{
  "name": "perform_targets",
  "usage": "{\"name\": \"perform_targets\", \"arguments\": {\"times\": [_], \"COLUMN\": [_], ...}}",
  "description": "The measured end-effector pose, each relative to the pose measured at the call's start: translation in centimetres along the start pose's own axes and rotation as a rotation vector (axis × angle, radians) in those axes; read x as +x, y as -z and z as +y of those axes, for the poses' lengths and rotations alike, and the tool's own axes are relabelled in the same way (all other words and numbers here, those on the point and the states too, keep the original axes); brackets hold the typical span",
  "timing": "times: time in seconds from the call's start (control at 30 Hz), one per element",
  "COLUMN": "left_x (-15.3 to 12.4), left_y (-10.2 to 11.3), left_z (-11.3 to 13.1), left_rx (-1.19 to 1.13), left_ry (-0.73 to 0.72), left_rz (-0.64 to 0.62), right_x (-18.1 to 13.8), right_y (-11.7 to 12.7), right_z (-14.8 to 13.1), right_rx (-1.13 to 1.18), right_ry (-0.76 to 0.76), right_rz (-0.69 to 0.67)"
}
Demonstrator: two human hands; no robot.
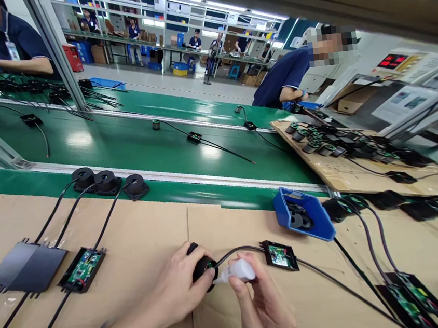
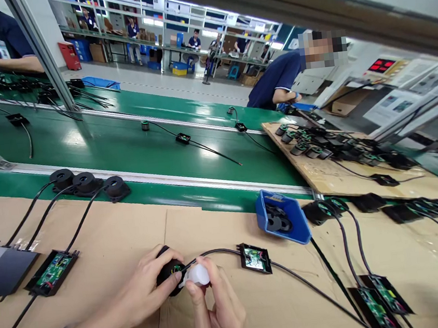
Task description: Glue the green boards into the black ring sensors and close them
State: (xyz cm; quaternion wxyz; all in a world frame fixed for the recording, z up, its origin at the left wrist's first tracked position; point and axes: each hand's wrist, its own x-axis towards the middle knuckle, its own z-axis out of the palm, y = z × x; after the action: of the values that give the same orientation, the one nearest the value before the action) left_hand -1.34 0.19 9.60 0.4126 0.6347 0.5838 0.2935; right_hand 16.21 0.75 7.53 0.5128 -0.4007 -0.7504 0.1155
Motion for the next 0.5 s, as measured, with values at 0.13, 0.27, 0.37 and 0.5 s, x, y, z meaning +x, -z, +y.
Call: {"name": "perform_targets", "arguments": {"times": [0.13, 0.27, 0.37, 0.5], "left_x": [0.1, 0.2, 0.14, 0.03], "left_y": [0.06, 0.13, 0.16, 0.13], "left_z": [0.1, 0.24, 0.35, 0.37], "left_rx": [0.01, 0.013, 0.014, 0.021], "left_ry": [0.0, 0.005, 0.006, 0.0], "left_rz": [-0.007, -0.006, -0.005, -0.006], "right_x": [0.2, 0.06, 0.02, 0.41], "right_y": [0.03, 0.01, -0.02, 0.0], "right_z": [-0.2, -0.1, 0.13, 0.34], "right_rx": [-0.011, -0.007, -0.003, -0.015], "right_ry": [0.009, -0.008, -0.013, 0.005], "right_rz": [-0.013, 0.001, 0.007, 0.018]}}
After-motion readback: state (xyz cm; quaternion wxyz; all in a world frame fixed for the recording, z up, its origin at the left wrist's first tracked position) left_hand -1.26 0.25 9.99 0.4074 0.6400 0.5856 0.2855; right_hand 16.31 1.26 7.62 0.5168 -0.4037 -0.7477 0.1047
